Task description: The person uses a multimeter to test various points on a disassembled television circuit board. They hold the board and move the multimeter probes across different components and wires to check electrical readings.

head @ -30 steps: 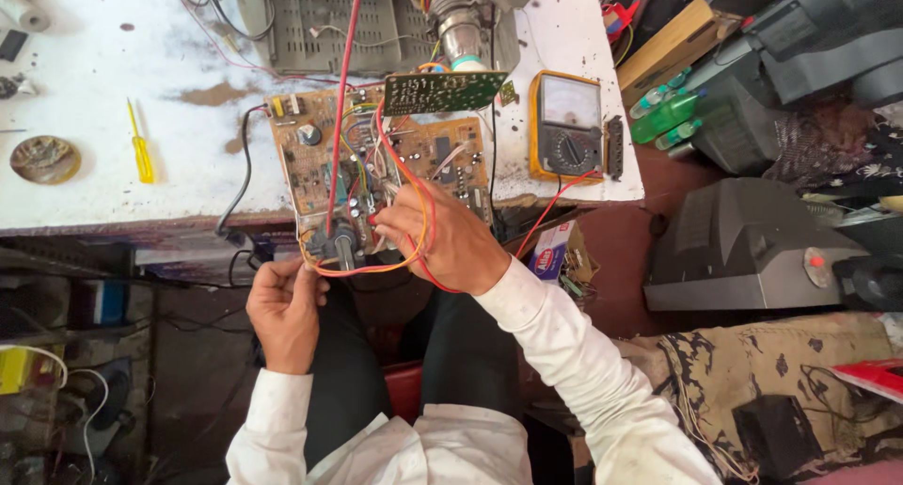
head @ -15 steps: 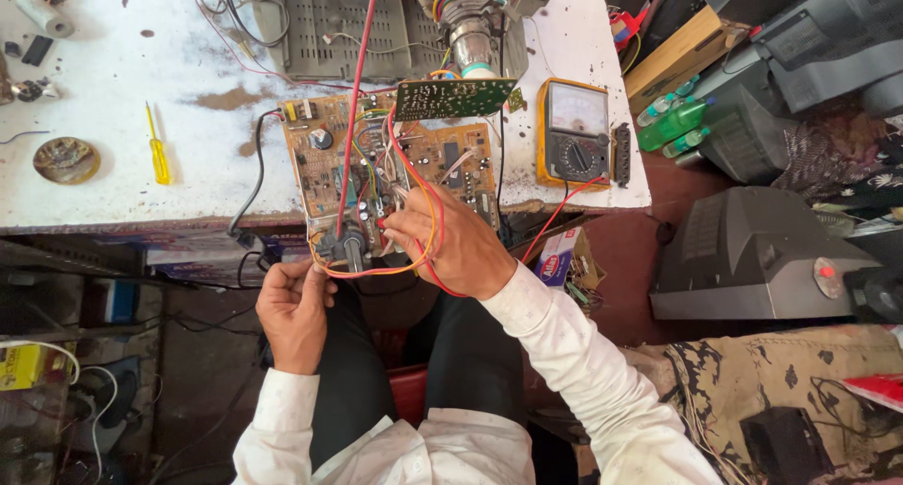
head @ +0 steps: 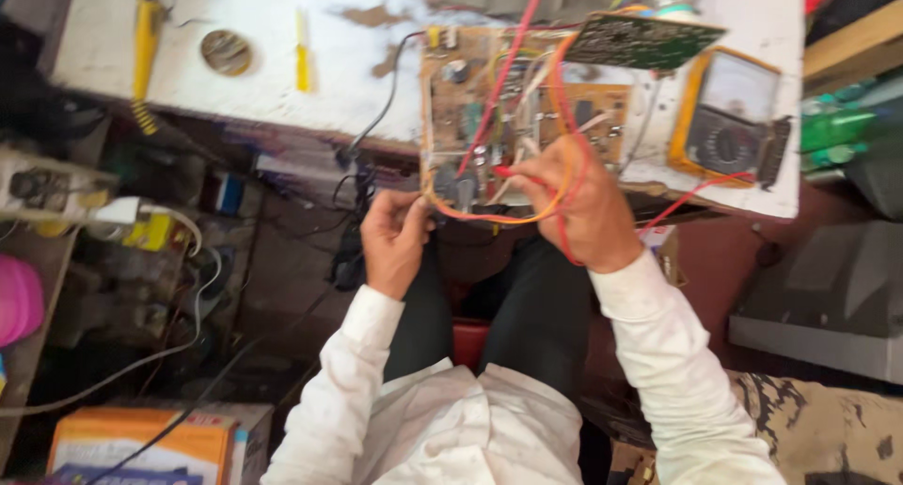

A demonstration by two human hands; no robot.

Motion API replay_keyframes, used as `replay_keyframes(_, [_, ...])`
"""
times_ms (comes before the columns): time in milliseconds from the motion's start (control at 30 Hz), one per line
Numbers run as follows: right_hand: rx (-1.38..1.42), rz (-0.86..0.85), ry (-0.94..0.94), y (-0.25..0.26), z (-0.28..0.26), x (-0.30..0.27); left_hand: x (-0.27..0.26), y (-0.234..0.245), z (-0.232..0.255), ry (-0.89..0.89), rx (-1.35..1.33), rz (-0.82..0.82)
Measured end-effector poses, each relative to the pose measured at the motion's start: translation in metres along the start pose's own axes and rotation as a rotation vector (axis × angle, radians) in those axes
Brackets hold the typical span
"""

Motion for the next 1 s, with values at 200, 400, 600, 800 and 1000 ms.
replay_keyframes(200, [0.049,-0.024,-0.061,0.003,-0.006,-0.003,-0.002,-0.001,0.004,-0.007,0.002,-0.007])
replay_keyframes(400, [-0.008,-0.013,0.013,0.0,-0.006,0.005,-0.003,-0.002,0.006,0.0,-0.03,-0.014])
replay_keyframes(600, [-0.062,-0.069,0.043,-0.001,-0.007,0.011,-0.002,-0.002,0.006,0.0,-0.017,-0.011])
replay_keyframes(800, [-0.091,-0.057,0.107,0.0,-0.011,0.015,-0.003,-0.003,0.009,0.001,-0.009,-0.007])
replay_keyframes(1000, [-0.1,-0.088,0.136,0.0,-0.009,0.017,-0.004,-0.002,0.009,0.016,-0.001,0.001])
Point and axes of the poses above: each hand's wrist, its own x-axis towards the middle knuckle, its own y-axis out of the back of the hand, z = x × y, the point moved 2 cm from there along x, towards the middle knuckle, and after that the axes turned 9 degrees about y, right-handed, at the moved point
